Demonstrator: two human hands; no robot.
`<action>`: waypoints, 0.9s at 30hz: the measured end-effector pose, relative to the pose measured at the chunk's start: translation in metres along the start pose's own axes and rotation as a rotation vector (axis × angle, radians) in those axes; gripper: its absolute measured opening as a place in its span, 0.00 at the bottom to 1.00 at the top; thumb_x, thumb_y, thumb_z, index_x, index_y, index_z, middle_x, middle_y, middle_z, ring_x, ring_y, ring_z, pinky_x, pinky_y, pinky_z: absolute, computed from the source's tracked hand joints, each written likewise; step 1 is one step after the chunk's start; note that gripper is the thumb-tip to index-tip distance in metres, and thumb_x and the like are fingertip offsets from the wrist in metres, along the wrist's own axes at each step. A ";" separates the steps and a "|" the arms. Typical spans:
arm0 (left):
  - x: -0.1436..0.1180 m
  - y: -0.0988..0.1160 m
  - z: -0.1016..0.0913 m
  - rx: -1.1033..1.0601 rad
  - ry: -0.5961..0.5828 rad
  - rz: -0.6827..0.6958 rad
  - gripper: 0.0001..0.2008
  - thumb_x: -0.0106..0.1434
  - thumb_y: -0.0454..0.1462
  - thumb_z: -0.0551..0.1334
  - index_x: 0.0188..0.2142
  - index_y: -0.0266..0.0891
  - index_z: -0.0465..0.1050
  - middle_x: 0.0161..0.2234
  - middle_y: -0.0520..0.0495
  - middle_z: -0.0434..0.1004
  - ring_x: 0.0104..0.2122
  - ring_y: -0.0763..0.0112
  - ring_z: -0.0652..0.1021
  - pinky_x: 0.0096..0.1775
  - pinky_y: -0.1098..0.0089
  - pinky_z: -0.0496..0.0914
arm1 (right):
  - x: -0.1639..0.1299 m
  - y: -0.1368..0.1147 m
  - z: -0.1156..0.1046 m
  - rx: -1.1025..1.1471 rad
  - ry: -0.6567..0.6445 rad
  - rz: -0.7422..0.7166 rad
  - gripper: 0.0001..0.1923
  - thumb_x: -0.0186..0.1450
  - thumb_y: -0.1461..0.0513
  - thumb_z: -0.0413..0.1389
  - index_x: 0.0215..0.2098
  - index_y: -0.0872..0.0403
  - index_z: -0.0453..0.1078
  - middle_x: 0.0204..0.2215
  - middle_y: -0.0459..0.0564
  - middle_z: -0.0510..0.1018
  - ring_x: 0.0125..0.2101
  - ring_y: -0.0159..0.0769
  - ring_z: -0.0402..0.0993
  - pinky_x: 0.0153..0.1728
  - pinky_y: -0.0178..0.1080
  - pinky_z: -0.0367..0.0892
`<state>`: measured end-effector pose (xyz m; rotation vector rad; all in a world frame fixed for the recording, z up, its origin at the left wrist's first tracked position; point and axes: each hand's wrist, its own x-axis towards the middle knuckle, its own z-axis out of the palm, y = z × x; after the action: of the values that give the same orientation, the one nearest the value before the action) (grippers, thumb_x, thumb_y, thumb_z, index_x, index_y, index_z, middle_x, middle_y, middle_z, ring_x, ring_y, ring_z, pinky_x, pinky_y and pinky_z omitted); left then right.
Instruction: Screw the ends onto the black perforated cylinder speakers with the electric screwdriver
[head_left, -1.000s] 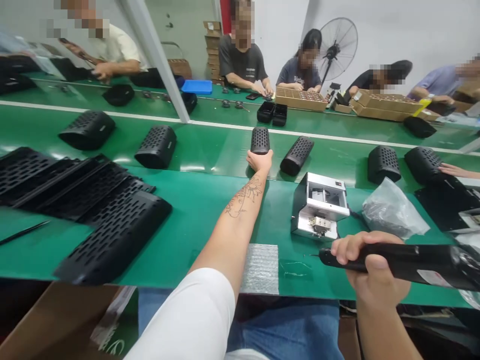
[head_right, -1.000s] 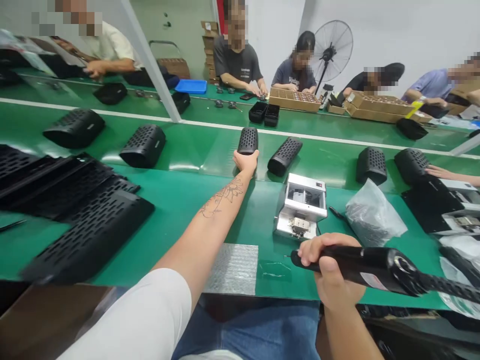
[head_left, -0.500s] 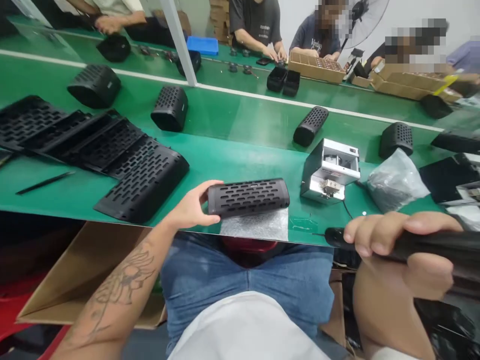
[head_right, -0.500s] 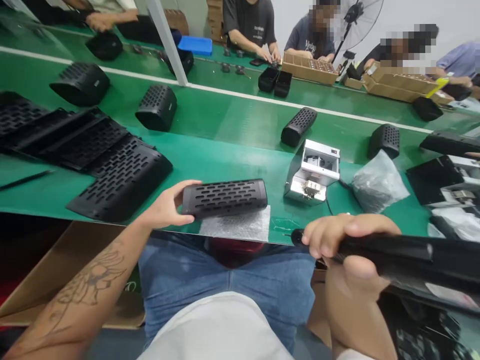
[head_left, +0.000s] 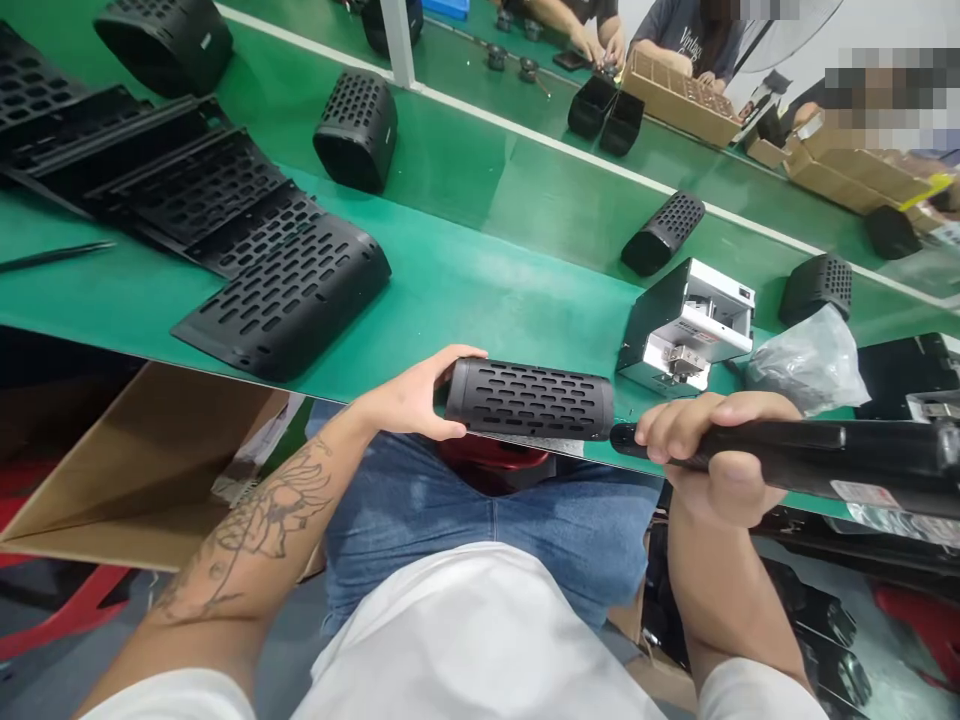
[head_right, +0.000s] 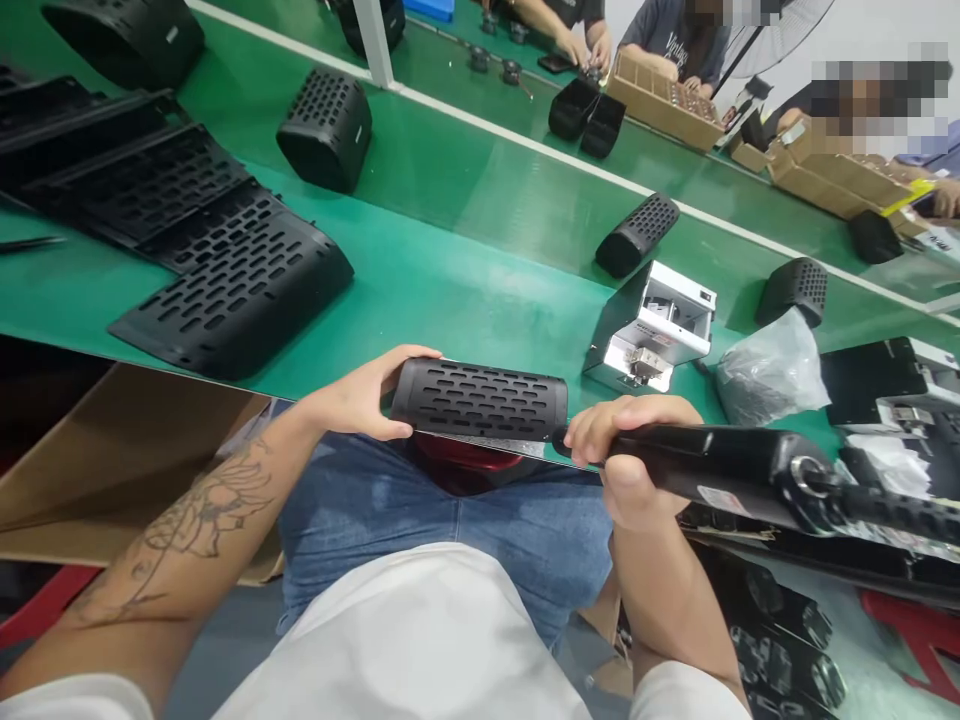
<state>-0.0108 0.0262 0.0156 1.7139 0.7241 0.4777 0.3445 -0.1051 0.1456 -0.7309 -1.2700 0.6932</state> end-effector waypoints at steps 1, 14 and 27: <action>0.000 0.000 0.000 0.006 -0.001 0.002 0.57 0.59 0.50 0.84 0.82 0.48 0.65 0.74 0.36 0.84 0.72 0.40 0.87 0.74 0.46 0.83 | 0.000 0.001 0.001 0.002 -0.009 0.008 0.14 0.74 0.49 0.81 0.46 0.45 0.85 0.23 0.37 0.83 0.16 0.34 0.75 0.23 0.39 0.81; -0.003 0.001 0.003 0.133 0.081 0.016 0.56 0.55 0.50 0.84 0.81 0.49 0.72 0.75 0.38 0.84 0.71 0.34 0.87 0.74 0.43 0.84 | -0.007 0.008 0.006 0.053 -0.175 0.016 0.08 0.76 0.58 0.77 0.45 0.45 0.83 0.20 0.37 0.79 0.15 0.32 0.70 0.22 0.38 0.78; -0.008 0.000 0.010 0.157 0.123 0.017 0.57 0.55 0.47 0.82 0.82 0.47 0.70 0.77 0.35 0.82 0.73 0.33 0.86 0.77 0.43 0.82 | -0.012 0.005 0.002 0.013 -0.233 0.057 0.09 0.77 0.58 0.77 0.50 0.45 0.85 0.23 0.39 0.82 0.18 0.33 0.76 0.25 0.40 0.80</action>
<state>-0.0100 0.0130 0.0133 1.8503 0.8547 0.5535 0.3399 -0.1116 0.1347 -0.6919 -1.4596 0.8509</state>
